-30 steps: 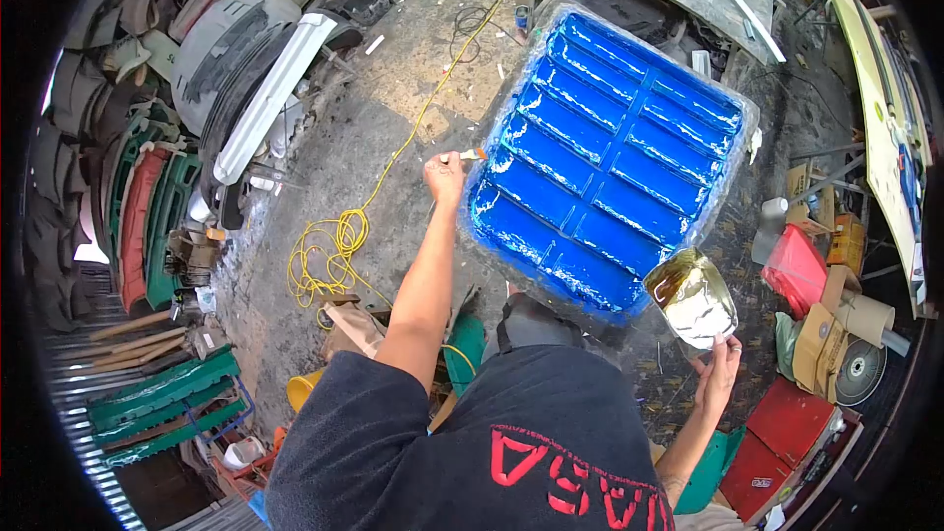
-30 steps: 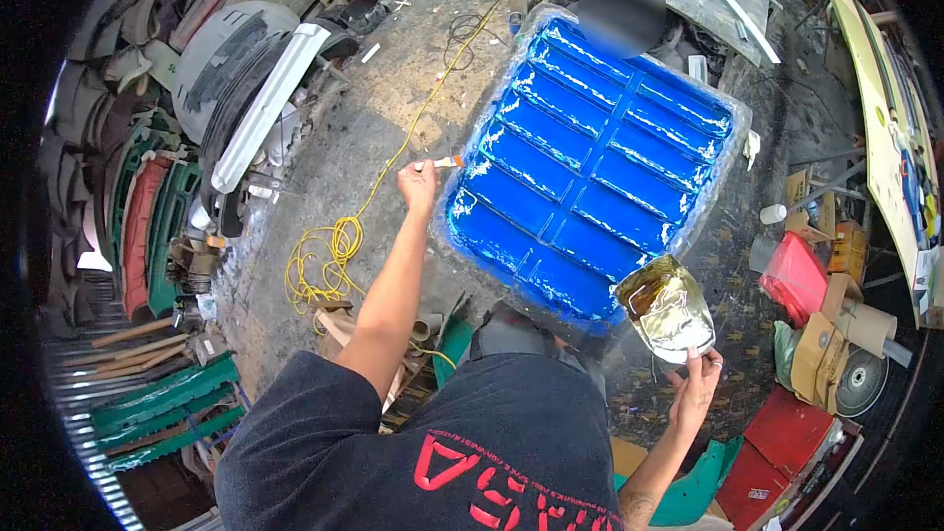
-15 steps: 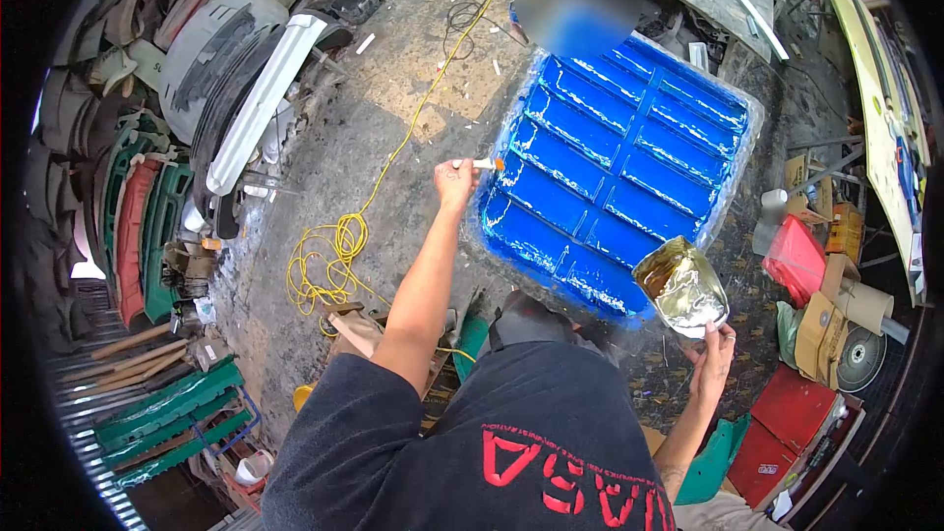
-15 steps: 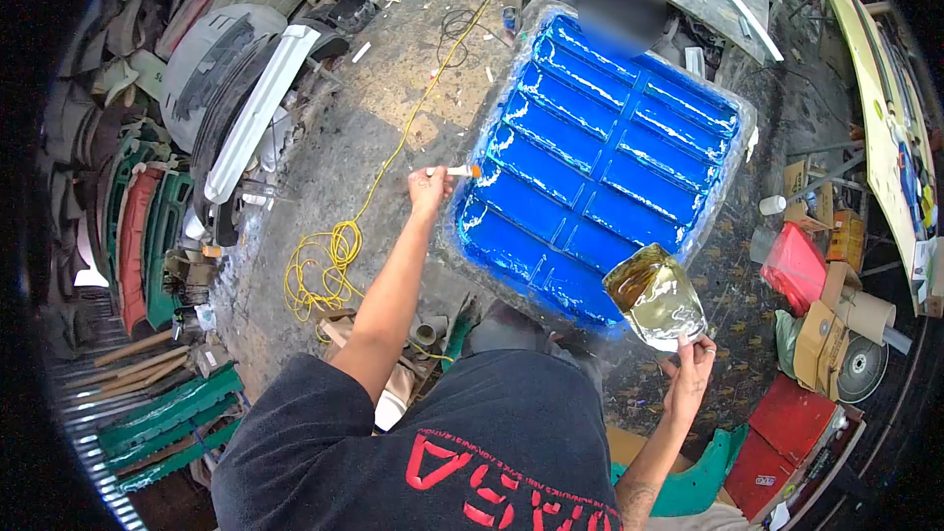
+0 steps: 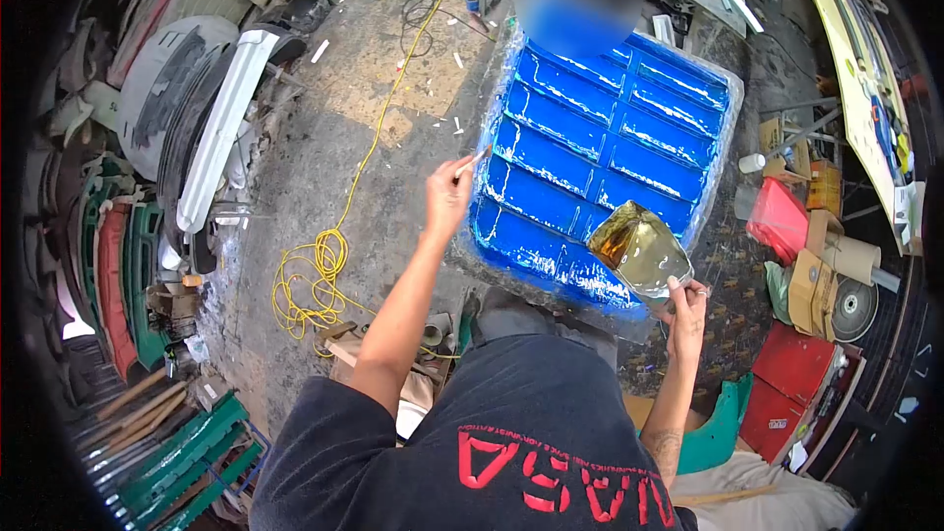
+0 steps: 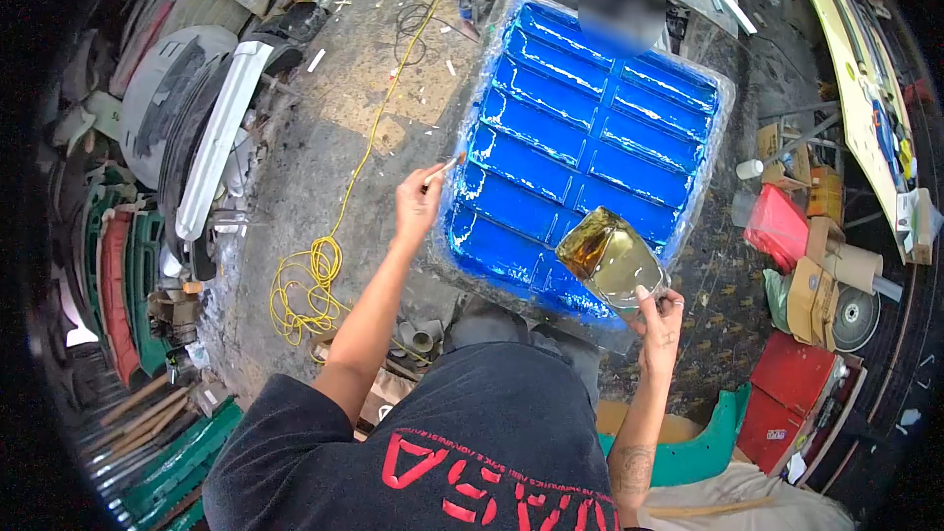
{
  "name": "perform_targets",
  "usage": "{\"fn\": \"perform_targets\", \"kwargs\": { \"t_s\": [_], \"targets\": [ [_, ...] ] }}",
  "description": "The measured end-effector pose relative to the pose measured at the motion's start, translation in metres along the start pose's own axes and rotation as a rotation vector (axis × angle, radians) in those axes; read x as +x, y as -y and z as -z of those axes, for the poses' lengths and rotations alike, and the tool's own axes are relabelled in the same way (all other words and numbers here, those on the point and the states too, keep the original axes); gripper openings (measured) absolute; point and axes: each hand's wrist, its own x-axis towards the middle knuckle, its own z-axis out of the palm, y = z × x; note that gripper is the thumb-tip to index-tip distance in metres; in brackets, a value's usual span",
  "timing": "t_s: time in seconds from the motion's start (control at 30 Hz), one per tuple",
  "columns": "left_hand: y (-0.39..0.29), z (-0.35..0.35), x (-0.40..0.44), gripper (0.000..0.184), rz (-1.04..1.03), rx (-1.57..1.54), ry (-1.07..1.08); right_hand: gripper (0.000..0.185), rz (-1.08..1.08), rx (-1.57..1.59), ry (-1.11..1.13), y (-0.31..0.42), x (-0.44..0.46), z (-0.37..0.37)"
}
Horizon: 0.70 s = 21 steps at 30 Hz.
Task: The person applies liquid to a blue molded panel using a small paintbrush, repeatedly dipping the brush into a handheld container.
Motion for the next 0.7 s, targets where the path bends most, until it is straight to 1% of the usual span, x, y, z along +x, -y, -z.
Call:
{"fn": "perform_targets", "kwargs": {
  "t_s": [0.1,0.13,0.2,0.27,0.3,0.33,0.4,0.47,0.5,0.53,0.57,0.63,0.7],
  "targets": [
    [-0.007,-0.043,-0.015,0.021,-0.119,0.223,-0.039,0.055,-0.017,-0.013,-0.029,-0.003,-0.003,-0.002],
    [-0.016,-0.051,-0.024,0.024,-0.105,0.271,0.028,0.055,-0.028,-0.027,-0.041,-0.003,-0.005,-0.002],
    [-0.025,-0.072,-0.040,0.023,-0.143,0.303,0.137,0.056,-0.005,-0.012,-0.069,-0.005,-0.002,-0.003],
    [-0.036,-0.088,-0.056,0.023,-0.185,0.227,0.204,0.057,0.052,-0.007,-0.060,-0.015,0.006,0.000],
    [-0.048,-0.089,-0.059,0.018,-0.147,0.166,0.192,0.056,0.014,0.016,-0.060,-0.008,0.006,-0.006],
    [-0.048,-0.092,-0.057,0.018,-0.154,0.156,0.203,0.055,-0.015,-0.009,-0.040,-0.006,0.009,-0.007],
    [-0.042,-0.088,-0.053,0.015,-0.207,-0.022,0.013,0.058,0.076,0.005,-0.026,-0.004,0.016,-0.018],
    [-0.067,-0.063,-0.044,0.014,0.232,-0.257,0.161,0.060,0.118,-0.047,-0.010,-0.011,0.028,-0.024],
    [-0.076,-0.053,-0.037,0.017,0.176,-0.286,0.168,0.061,0.153,-0.011,0.005,-0.013,0.032,-0.030],
    [-0.093,-0.043,-0.030,0.016,0.141,-0.271,0.221,0.060,0.130,-0.074,0.010,-0.011,0.035,-0.034],
    [-0.104,-0.039,-0.027,0.016,0.086,-0.291,0.270,0.060,0.147,-0.069,0.014,-0.010,0.036,-0.041],
    [-0.114,-0.047,-0.028,0.016,0.003,-0.304,0.382,0.061,0.165,-0.063,0.036,-0.010,0.039,-0.052],
    [-0.122,-0.062,-0.032,0.015,-0.037,-0.224,0.482,0.063,0.163,-0.145,0.034,-0.011,0.044,-0.061]
  ]
}}
